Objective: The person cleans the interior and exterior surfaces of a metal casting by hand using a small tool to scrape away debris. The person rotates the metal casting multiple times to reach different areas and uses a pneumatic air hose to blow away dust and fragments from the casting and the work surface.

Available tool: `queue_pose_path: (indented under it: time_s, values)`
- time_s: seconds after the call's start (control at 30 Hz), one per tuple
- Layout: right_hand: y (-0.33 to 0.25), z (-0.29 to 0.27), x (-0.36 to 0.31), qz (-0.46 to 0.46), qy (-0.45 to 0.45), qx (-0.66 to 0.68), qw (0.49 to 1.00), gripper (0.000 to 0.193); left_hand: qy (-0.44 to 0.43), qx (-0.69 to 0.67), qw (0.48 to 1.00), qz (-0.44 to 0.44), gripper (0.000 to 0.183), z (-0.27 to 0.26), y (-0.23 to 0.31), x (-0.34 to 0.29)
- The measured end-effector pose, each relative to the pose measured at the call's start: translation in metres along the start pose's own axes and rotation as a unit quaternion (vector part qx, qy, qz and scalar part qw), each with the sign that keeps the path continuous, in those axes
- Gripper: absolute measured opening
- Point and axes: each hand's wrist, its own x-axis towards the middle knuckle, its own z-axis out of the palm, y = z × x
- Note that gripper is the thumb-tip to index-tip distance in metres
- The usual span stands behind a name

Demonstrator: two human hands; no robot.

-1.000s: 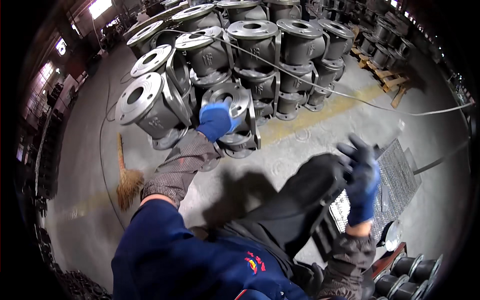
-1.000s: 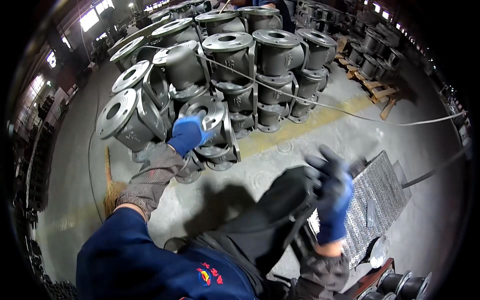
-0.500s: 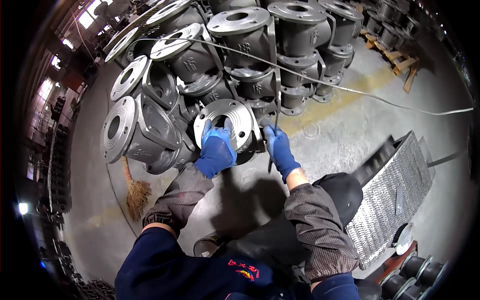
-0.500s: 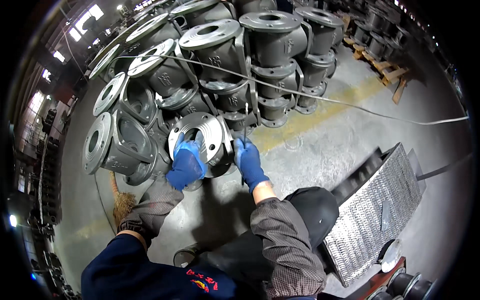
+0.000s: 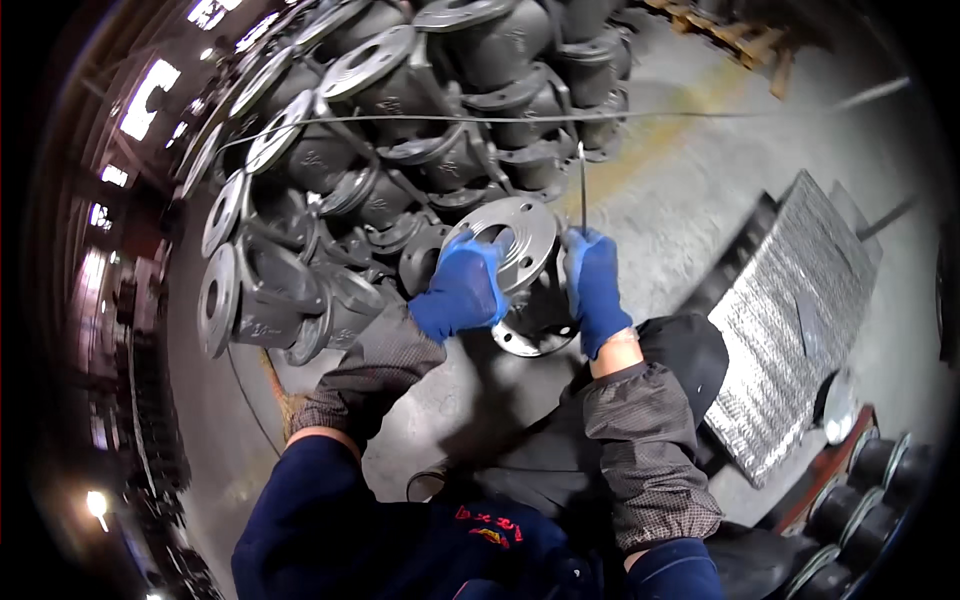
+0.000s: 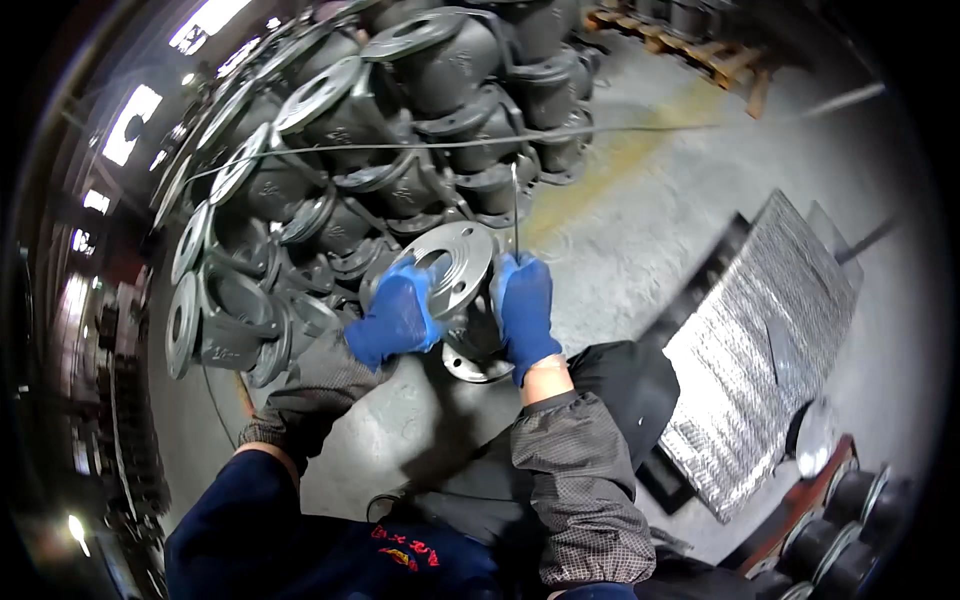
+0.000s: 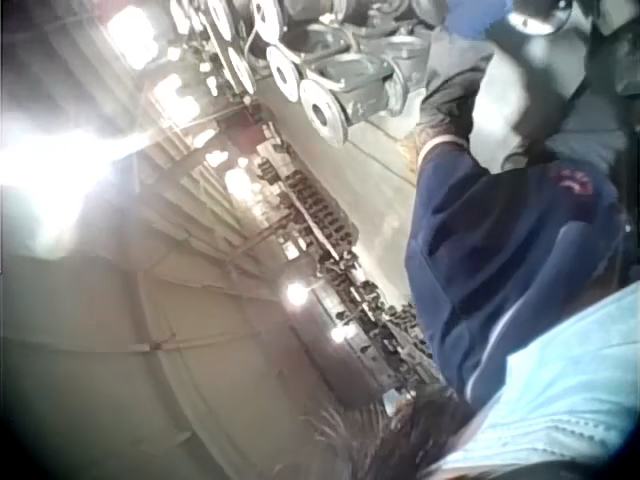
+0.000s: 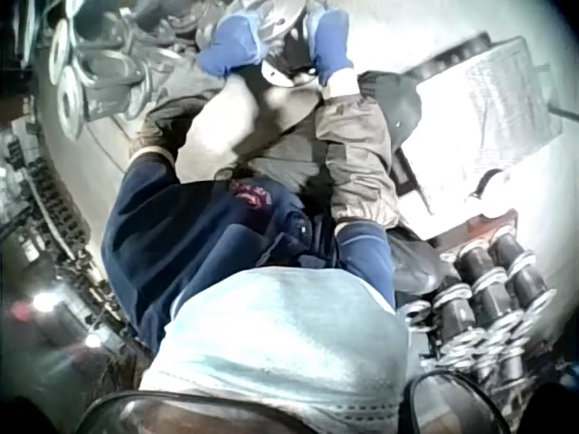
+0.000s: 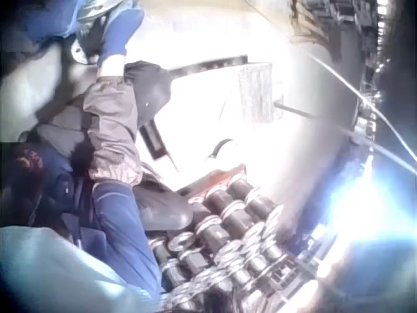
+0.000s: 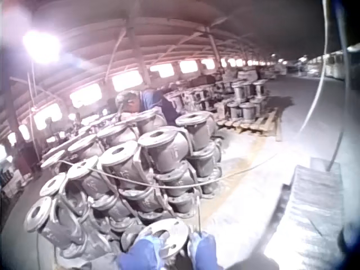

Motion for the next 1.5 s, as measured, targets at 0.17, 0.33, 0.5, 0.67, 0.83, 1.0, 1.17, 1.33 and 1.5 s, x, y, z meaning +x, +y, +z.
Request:
queue_pose_path:
  time_s: [0.17,0.33,0.5,0.67,0.83,1.0,1.17,1.33,1.5]
  values:
    - [-0.009,-0.109,-0.007,-0.065,0.173,-0.103,0.977,0.024,0.022,-0.064,0.984,0.167,0.068,0.032,0.069,0.067]
    - [-0.035,-0.188,-0.040,-0.079,0.365,0.020,0.928,0.022,0.004,-0.096,0.954,0.283,0.071,0.044,0.159,0.111]
    - [-0.001,-0.273,-0.060,-0.041,0.491,0.013,0.870,0.024,0.005,-0.046,0.941,0.336,0.081,0.059,0.254,0.115]
    - [0.051,-0.323,-0.073,-0.076,0.601,0.046,0.794,0.024,0.059,-0.077,0.917,0.386,0.081,0.099,0.318,0.087]
    - [-0.031,-0.338,-0.109,0.028,0.712,0.017,0.702,0.028,0.105,0.002,0.932,0.348,0.068,0.099,0.341,0.092]
    - [-0.031,-0.400,-0.142,-0.160,0.691,0.047,0.704,0.021,0.044,0.070,0.940,0.331,0.083,0.093,0.366,0.100]
    - [-0.099,-0.358,-0.204,-0.119,0.385,0.298,0.866,0.029,-0.085,0.062,0.875,0.472,0.085,0.069,0.342,0.158]
    - [-0.059,-0.360,-0.210,-0.032,0.391,0.111,0.913,0.016,-0.054,0.083,0.893,0.439,0.081,0.079,0.336,0.146]
    - [-0.022,-0.376,-0.186,-0.025,0.406,-0.176,0.897,0.022,-0.017,0.099,0.893,0.438,0.084,0.067,0.326,0.113]
